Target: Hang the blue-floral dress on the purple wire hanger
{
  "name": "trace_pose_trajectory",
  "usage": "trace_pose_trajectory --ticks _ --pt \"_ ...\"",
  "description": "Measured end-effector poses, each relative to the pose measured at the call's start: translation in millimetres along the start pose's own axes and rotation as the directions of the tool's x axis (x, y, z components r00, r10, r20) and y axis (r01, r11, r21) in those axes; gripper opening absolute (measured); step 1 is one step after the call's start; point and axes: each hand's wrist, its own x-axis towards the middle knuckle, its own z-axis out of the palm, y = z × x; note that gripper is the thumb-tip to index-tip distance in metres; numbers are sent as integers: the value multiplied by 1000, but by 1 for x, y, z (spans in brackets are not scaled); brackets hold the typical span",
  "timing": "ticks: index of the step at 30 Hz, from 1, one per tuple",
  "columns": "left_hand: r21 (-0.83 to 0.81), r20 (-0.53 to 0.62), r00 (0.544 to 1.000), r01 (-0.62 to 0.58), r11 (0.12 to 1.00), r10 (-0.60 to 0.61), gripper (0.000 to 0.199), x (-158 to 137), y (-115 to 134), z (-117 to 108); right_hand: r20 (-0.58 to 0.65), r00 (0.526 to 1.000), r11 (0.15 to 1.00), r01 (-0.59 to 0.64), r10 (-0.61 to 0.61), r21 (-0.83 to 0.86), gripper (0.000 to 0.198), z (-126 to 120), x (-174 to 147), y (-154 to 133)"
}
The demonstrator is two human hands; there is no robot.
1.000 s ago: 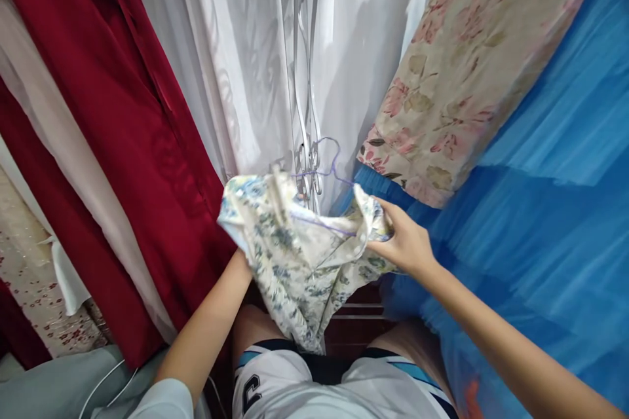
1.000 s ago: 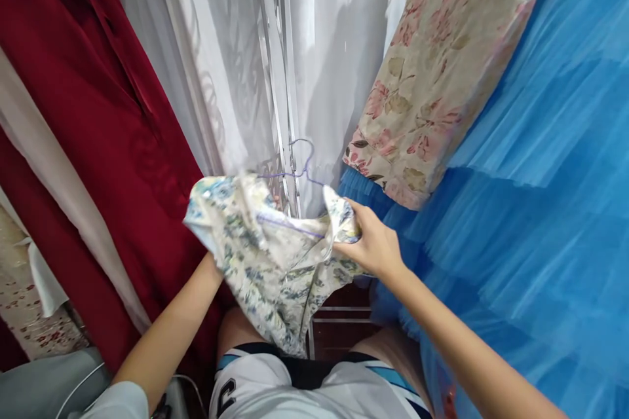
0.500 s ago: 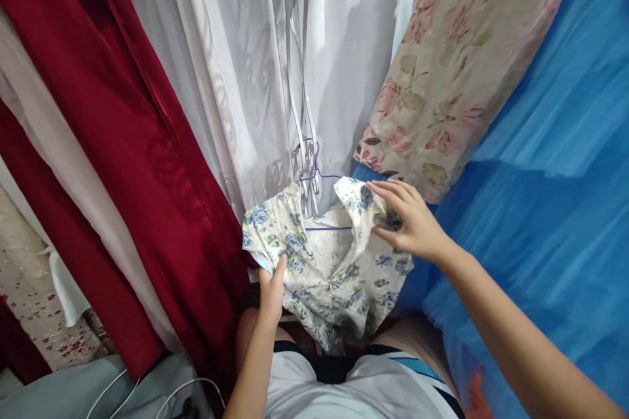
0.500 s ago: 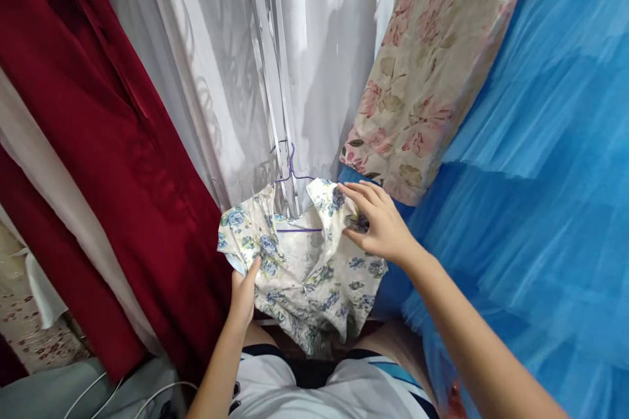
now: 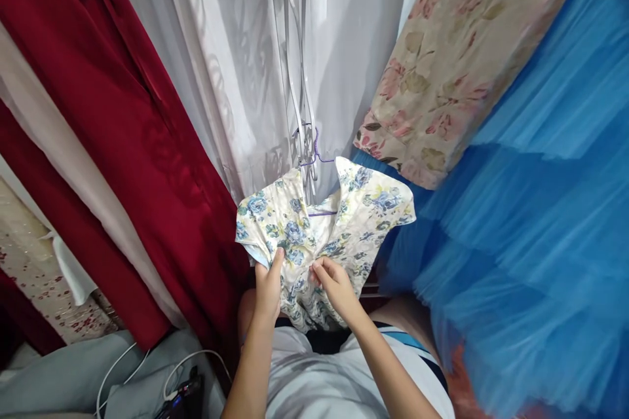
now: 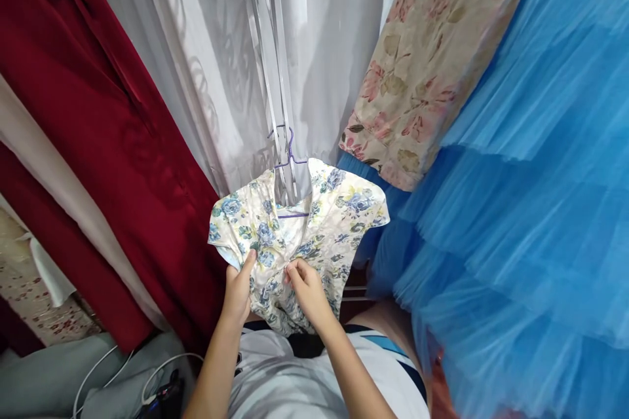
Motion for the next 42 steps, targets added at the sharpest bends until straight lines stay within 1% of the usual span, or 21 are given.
trace_pose_trajectory --ticks 4,8,10,11,12,14,15,16,18,20,21,23,25,28,30,34,36,38,40,41,42 --pt "33 -1 1000 27 999 -27 55 -10 2 4 -50 997 997 -64 66 38 32 -7 0 0" --pt "38 15 999 30 999 -31 53 -14 5 10 -80 996 999 -35 35 1 36 -7 -5 4" --pt "49 2 999 -33 998 33 50 -12 6 8 -98 995 1000 -18 18 -5 37 -10 -7 2" --pt "63 -41 991 -125 990 128 49 -11 5 6 -112 994 1000 -17 16 -3 36 -13 -7 1" --pt "103 -106 959 -252 962 262 48 -10 2 3 -123 992 1000 -18 18 0 36 -16 -8 -1" --pt "263 -194 812 -496 827 550 46 -11 -9 -4 -134 990 999 -35 36 12 36 -23 -11 -5" --pt "348 -160 753 -562 751 638 43 -14 -17 -6 -126 991 999 -51 53 16 36 -26 -12 -7" --pt "405 -65 745 -589 700 664 40 -18 -27 -6 -108 992 997 -72 73 14 36 -28 -14 -10" --pt "417 214 825 -562 715 523 35 -29 -48 -3 -60 992 994 -113 113 5 35 -28 -18 -13" --pt "410 415 863 -461 787 289 30 -39 -66 3 -20 990 990 -140 140 -7 33 -25 -22 -14" --pt "425 455 866 -416 804 208 27 -41 -72 6 -3 989 989 -148 148 -12 32 -24 -23 -15" --pt "462 479 865 -390 797 146 16 -41 -76 11 24 987 987 -157 157 -17 29 -24 -23 -17" --pt "485 532 835 -438 757 143 14 -38 -71 14 31 986 986 -164 164 -10 28 -29 -15 -24" --pt "517 663 742 -546 659 94 13 -37 -55 19 1 991 990 -137 137 16 31 -44 16 -53" --pt "573 719 695 -615 541 28 11 -42 -45 27 -21 998 998 -62 63 28 34 -53 47 -82" --pt "640 762 639 -717 277 -107 16 -58 -36 44 -100 992 994 81 -74 76 27 -58 105 -141" --pt "637 771 610 -739 219 -184 20 -62 -36 47 -158 980 981 145 -124 128 25 -54 118 -158" --pt "620 784 565 -726 299 -255 18 -59 -37 46 -201 963 967 209 -177 147 23 -50 117 -164" --pt "583 807 533 -650 487 -254 13 -47 -30 46 -215 956 964 231 -200 131 22 -48 108 -163" --pt "552 812 545 -599 580 -209 11 -38 -23 48 -213 957 968 226 -198 114 22 -47 102 -161" --pt "513 802 582 -558 652 -133 13 -27 -11 53 -204 959 972 217 -195 92 23 -47 97 -159"
